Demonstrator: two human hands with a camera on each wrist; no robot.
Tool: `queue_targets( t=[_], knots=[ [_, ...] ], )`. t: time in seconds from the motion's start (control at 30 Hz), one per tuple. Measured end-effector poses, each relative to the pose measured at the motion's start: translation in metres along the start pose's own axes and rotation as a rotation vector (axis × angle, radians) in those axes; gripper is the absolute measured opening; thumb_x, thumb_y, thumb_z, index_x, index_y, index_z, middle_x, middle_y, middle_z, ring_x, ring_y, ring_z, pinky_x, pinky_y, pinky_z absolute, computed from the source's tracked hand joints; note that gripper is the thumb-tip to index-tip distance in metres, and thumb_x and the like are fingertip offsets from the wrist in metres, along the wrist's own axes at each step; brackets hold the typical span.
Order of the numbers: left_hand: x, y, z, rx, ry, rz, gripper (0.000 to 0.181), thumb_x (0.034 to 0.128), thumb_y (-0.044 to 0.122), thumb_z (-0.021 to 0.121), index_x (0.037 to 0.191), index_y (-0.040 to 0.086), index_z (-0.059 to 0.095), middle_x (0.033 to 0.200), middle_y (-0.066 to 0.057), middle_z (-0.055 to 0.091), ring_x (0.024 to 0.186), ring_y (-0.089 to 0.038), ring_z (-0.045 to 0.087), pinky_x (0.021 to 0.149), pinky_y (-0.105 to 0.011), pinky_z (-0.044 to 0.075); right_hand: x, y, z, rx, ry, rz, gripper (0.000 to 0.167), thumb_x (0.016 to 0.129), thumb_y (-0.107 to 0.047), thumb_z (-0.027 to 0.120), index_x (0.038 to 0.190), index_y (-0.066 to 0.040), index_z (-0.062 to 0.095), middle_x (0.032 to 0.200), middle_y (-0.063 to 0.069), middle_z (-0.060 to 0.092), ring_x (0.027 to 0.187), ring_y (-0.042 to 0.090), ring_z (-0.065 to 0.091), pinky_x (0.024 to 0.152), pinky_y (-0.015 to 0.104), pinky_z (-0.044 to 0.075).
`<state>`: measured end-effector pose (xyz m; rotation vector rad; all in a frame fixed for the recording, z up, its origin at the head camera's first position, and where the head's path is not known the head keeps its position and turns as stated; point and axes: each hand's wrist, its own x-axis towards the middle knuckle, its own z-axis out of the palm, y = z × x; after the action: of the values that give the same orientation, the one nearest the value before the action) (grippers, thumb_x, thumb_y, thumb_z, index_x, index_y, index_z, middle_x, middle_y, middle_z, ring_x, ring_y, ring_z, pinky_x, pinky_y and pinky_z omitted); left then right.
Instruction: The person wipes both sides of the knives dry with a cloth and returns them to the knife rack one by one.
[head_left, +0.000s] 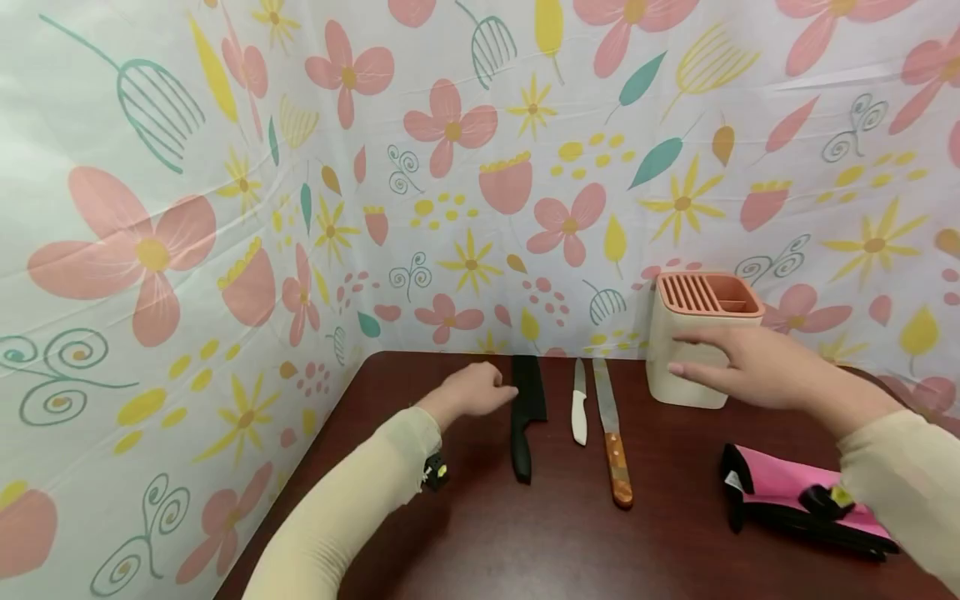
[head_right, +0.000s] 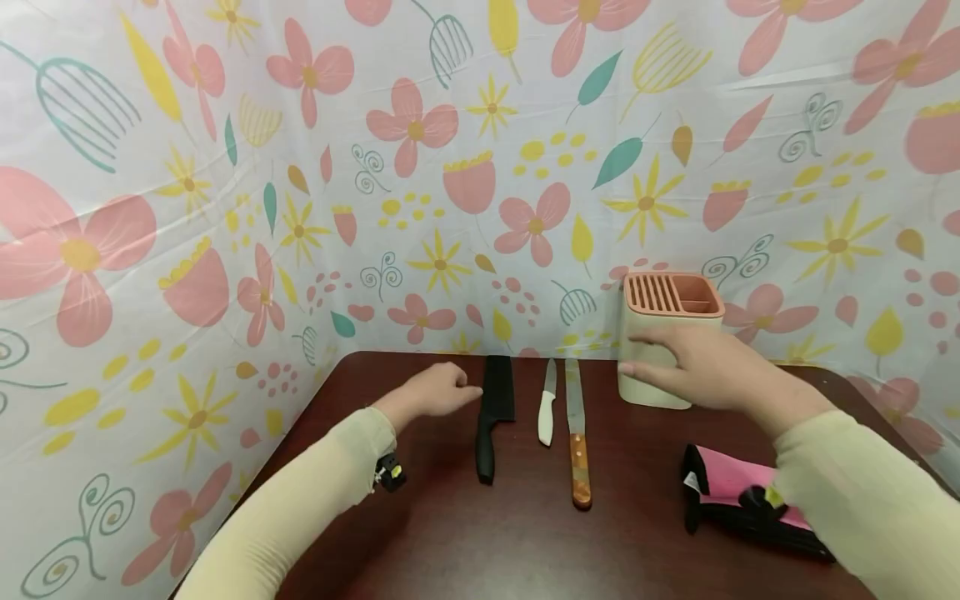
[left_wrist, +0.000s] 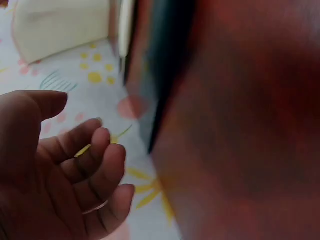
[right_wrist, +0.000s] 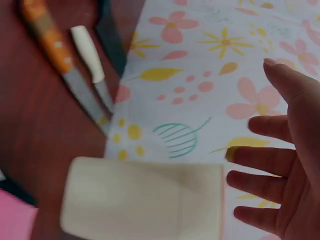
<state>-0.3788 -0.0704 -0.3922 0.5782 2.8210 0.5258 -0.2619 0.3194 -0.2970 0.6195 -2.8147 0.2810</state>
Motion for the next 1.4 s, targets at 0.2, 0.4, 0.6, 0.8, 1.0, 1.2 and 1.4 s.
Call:
queue_targets(
  t=[0.2,0.4,0.6,0.8,1.0,1.2,1.4],
  knots=[
    [0.002,-0.001,0.037,-0.003,-0.092,-0.117,0.055,0.0986,0.059,0.057,0.063,0.017,0.053,0.049,0.002,0.045,0.049,-0.023,0.056,0.047,-0.033,0.041,-0.041,0.021,0.033,0.013,-0.095,0.047,0.065,0.091,-0.064,0.068,0.134,-0.015,0.068,0.119,0.004,0.075,0.1,0.02,0.072,0.08,0.048,0.058],
    [0.001,-0.002,0.055,-0.032,-0.121,-0.18,0.048,0.093,0.06,0.061,0.072,0.016,0.06,0.061,0.0,0.057,0.054,-0.021,0.06,0.052,-0.034,0.049,-0.086,0.048,0.07,-0.051,-0.216,0.079,0.089,0.076,-0.073,0.077,0.137,-0.009,0.064,0.124,0.007,0.073,0.11,0.028,0.071,0.083,0.048,0.059],
    [-0.005,0.0,0.061,-0.127,-0.125,-0.207,0.048,0.0895,0.057,0.067,0.063,0.018,0.059,0.051,0.002,0.049,0.05,-0.02,0.052,0.05,-0.033,0.046,-0.113,0.058,0.092,-0.095,-0.289,0.166,0.102,0.06,-0.067,0.088,0.137,-0.005,0.062,0.117,0.002,0.073,0.094,0.013,0.061,0.071,0.038,0.053],
    [-0.002,0.0,0.066,-0.139,-0.082,-0.214,0.047,0.0862,0.055,0.068,0.061,0.019,0.054,0.057,-0.001,0.055,0.056,-0.023,0.058,0.051,-0.036,0.046,-0.123,0.056,0.104,-0.14,-0.232,0.148,0.086,0.057,-0.034,0.092,0.131,0.002,0.065,0.123,0.013,0.071,0.102,0.025,0.068,0.077,0.046,0.057],
    [0.007,-0.002,0.072,-0.172,-0.057,-0.217,0.041,0.082,0.051,0.073,0.068,0.014,0.064,0.062,-0.004,0.066,0.059,-0.025,0.066,0.051,-0.038,0.052,-0.126,0.054,0.114,-0.137,-0.175,0.119,0.082,0.056,-0.019,0.088,0.129,0.008,0.063,0.126,0.02,0.07,0.11,0.036,0.07,0.085,0.056,0.058],
    [0.004,0.0,0.07,-0.248,-0.06,-0.215,0.037,0.0827,0.045,0.073,0.069,0.011,0.066,0.062,-0.006,0.066,0.057,-0.025,0.068,0.051,-0.037,0.051,-0.129,0.054,0.122,-0.151,-0.108,0.097,0.079,0.06,-0.018,0.092,0.13,0.003,0.064,0.12,0.015,0.073,0.102,0.032,0.073,0.083,0.056,0.058],
    [0.0,-0.001,0.067,-0.32,-0.054,-0.215,0.036,0.0838,0.041,0.074,0.068,0.01,0.066,0.061,-0.006,0.067,0.054,-0.023,0.069,0.049,-0.035,0.05,-0.13,0.06,0.125,-0.158,-0.076,0.102,0.078,0.063,-0.018,0.093,0.134,-0.005,0.064,0.114,0.01,0.075,0.095,0.029,0.073,0.077,0.054,0.059]
  ],
)
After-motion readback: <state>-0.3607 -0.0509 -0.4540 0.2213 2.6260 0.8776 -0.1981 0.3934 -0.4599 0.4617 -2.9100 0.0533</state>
